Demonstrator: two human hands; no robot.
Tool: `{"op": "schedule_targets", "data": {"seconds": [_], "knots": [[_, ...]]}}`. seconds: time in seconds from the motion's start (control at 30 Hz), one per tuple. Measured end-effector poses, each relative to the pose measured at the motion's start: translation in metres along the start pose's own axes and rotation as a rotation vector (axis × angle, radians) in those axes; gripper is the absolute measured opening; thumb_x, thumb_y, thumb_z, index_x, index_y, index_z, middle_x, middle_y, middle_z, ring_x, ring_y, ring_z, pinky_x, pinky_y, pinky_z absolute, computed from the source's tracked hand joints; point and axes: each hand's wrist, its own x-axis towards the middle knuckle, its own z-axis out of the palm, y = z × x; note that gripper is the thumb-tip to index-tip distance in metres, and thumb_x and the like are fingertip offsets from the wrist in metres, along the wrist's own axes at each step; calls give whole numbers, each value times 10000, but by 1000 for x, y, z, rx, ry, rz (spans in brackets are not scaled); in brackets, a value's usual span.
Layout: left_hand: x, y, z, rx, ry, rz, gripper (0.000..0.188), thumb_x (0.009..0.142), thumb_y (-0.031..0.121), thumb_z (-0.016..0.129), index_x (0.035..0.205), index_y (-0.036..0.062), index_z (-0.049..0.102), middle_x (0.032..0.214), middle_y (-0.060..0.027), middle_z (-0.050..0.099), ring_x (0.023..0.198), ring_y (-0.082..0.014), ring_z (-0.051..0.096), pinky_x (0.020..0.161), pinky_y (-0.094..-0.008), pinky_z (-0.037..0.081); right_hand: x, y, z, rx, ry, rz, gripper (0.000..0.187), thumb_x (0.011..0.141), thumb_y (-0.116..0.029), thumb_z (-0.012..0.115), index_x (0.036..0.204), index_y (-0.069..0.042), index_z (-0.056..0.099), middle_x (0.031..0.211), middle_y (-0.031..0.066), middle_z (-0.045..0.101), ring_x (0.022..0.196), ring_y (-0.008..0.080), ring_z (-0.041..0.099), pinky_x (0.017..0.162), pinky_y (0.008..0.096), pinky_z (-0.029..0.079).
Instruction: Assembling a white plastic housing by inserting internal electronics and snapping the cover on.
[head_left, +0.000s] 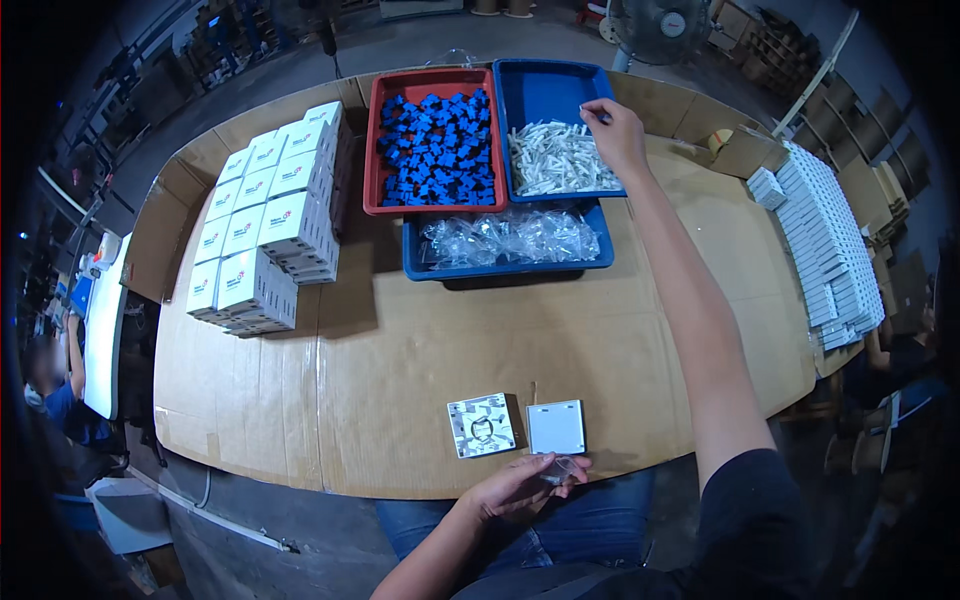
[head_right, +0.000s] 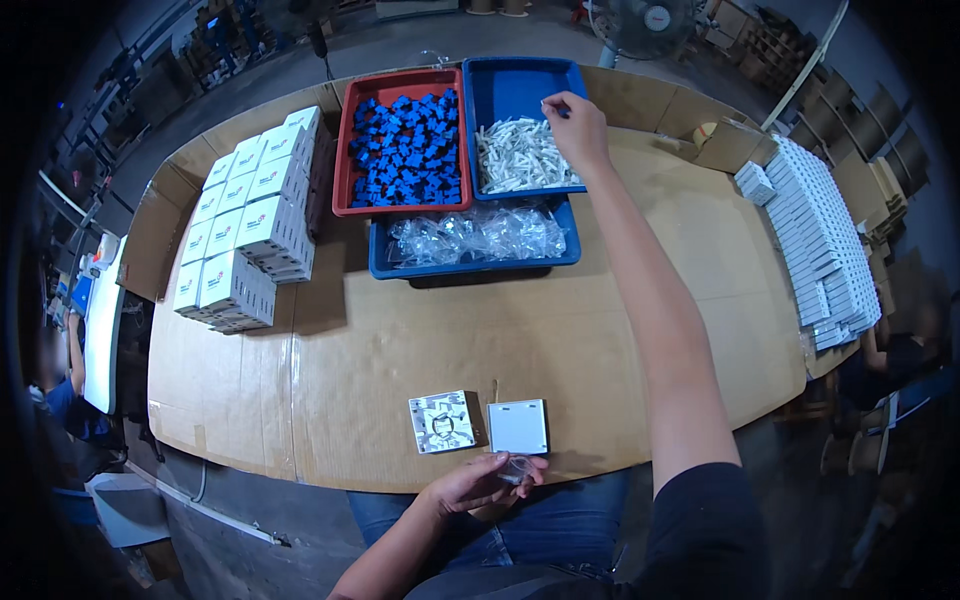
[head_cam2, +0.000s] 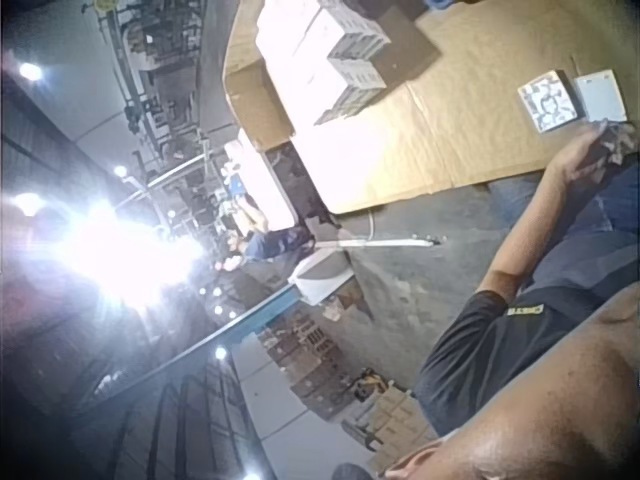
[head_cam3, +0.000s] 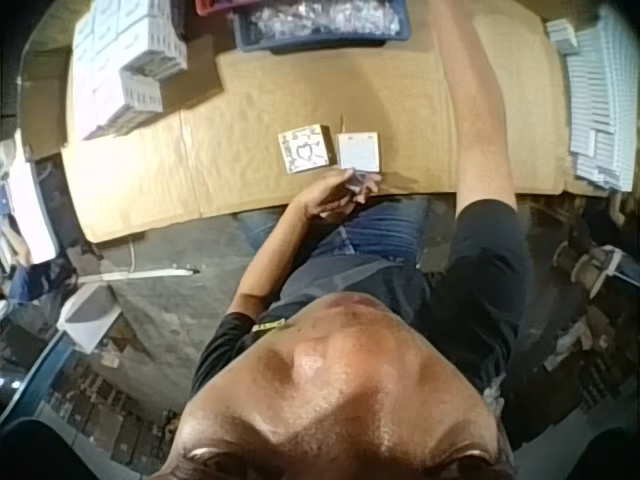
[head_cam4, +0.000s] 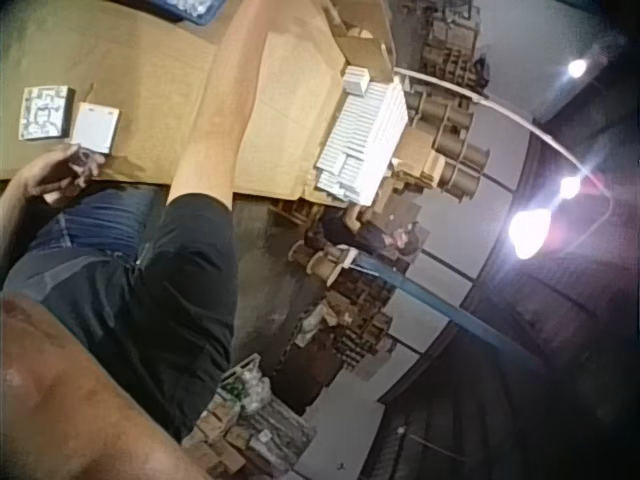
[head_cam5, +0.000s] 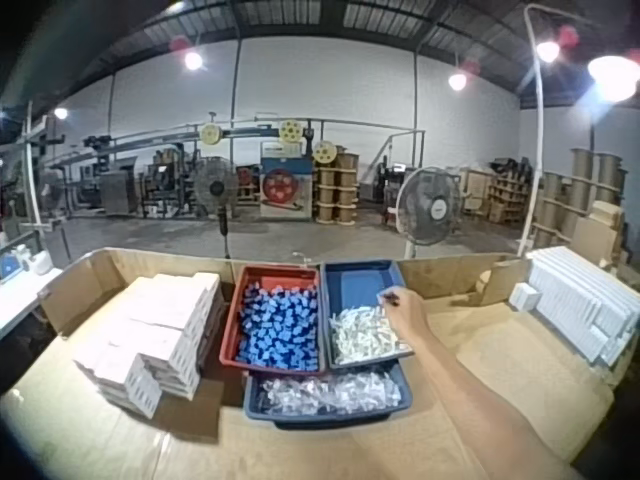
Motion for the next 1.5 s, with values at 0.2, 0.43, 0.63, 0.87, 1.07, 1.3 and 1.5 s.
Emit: {"op": "schedule_targets", "data": {"seconds": [0.2, 0.43, 0.63, 0.87, 1.07, 1.3, 1.5], "knots": [[-9, -17, 2, -28, 9, 70, 591, 1098, 418, 510, 1452, -54, 538, 1209, -125, 701, 957, -160, 635, 901, -295, 521, -113, -116, -125, 1123, -126, 390, 214, 998, -138, 711, 1140, 22, 719, 996, 40, 732, 739, 56, 572, 651, 208, 448], [-11, -25, -17, -9, 90, 84, 698, 1047, 542, 544, 1478, -3, 476, 1202, -132, 680, 949, -224, 696, 888, -339, 581, -203, -147, -183, 1080, -191, 387, 156, 983, -95, 710, 1089, 19, 715, 1007, 63, 744, 753, 69, 584, 686, 224, 474], [-6, -10, -4, -54, 64, 167, 614, 1101, 479, 476, 1446, -27, 516, 1218, -138, 703, 974, -205, 700, 901, -335, 569, -325, -154, -168, 864, -574, 529, 101, 953, -34, 713, 1046, 5, 712, 990, 82, 735, 838, 86, 631, 766, 249, 509], [-12, -20, -6, -9, 115, 200, 522, 1118, 464, 437, 1372, 25, 561, 1223, -130, 698, 979, -216, 690, 911, -363, 559, -393, -164, -156, 813, -617, 642, 154, 929, -64, 777, 1066, -1, 742, 944, 30, 735, 867, 80, 665, 774, 244, 524], [-13, -22, 2, 61, 142, 203, 513, 1115, 476, 435, 1356, 43, 566, 1202, -126, 702, 986, -217, 688, 918, -373, 557, -381, -167, -171, 560, -837, 567, 113, 937, -68, 746, 1036, -18, 767, 1040, 33, 749, 828, 53, 635, 672, 202, 448], [-15, -26, -1, 164, 136, 197, 477, 1092, 462, 514, 1254, 33, 644, 1178, -125, 716, 984, -213, 689, 958, -380, 539, -367, -177, -162, 529, -1074, 331, 106, 883, -42, 733, 960, 21, 767, 1216, 97, 730, 881, 104, 660, 707, 240, 502], [-16, -29, -7, 67, 95, 245, 381, 1082, 378, 580, 1204, 31, 677, 1092, -88, 727, 984, -196, 708, 937, -350, 560, -369, -182, -153, 489, -1092, 266, 112, 867, -11, 733, 945, 63, 760, 1290, 158, 715, 998, 194, 705, 870, 314, 560]]}}
